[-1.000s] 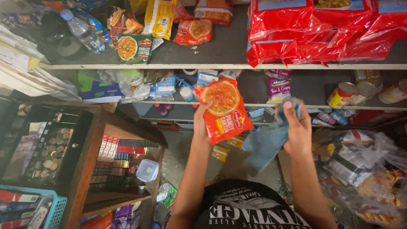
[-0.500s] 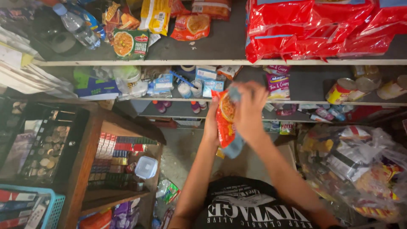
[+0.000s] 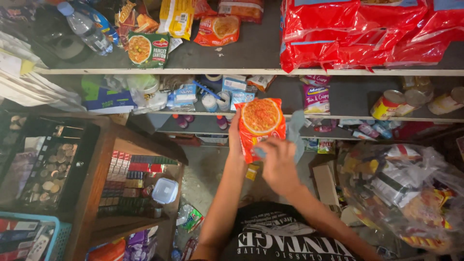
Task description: Wiping dust and dirt off individual instant noodle packets using a cloth before organizing them on the shelf.
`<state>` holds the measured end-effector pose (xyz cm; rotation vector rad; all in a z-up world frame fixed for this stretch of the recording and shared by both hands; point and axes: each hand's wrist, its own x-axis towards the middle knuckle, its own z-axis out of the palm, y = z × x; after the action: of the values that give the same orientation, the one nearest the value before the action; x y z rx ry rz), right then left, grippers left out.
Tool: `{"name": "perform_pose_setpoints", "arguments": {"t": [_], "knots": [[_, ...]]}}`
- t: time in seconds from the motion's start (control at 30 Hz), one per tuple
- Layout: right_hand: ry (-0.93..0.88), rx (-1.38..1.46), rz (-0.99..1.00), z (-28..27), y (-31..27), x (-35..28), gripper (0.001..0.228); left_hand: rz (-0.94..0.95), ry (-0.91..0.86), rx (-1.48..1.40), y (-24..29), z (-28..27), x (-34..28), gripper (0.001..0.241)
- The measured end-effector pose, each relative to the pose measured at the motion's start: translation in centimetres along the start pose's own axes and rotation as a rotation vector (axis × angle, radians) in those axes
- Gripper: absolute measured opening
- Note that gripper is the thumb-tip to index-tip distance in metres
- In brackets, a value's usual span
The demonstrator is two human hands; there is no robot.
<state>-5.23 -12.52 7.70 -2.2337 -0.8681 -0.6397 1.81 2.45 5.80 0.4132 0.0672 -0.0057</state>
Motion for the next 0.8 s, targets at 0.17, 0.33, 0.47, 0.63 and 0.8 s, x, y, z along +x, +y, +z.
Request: {"name": "perform_pose_setpoints", "arguments": {"t": [0.17, 0.33, 0.47, 0.63, 0.8], "knots": [[0.042, 0.311, 0.326, -1.0, 6.7, 0.5, 0.043, -0.101, -0.212, -0.147, 2.0, 3.1, -1.3, 0.063], [-0.04, 1.262, 0.792, -0.2, 12.9, -2.0, 0.043, -0.019, -0.019, 0.003, 0.8, -0.1, -0.5, 0.056], [-0.212, 1.204, 0.881, -3.2, 8.2, 1.6, 0.047, -0.15, -0.078, -0.023, 1.3, 1.3, -0.9, 0.059], [-0.218, 0.915, 0.625, -6.5, 8.1, 5.7, 0.044, -0.042, -0.093, 0.158, 4.2, 8.2, -1.4, 0.056], [0.028, 0.475, 0.355, -11.4, 8.6, 10.3, 0.037, 0.349, -0.266, 0.499, 7.1, 12.3, -0.1, 0.085]]}}
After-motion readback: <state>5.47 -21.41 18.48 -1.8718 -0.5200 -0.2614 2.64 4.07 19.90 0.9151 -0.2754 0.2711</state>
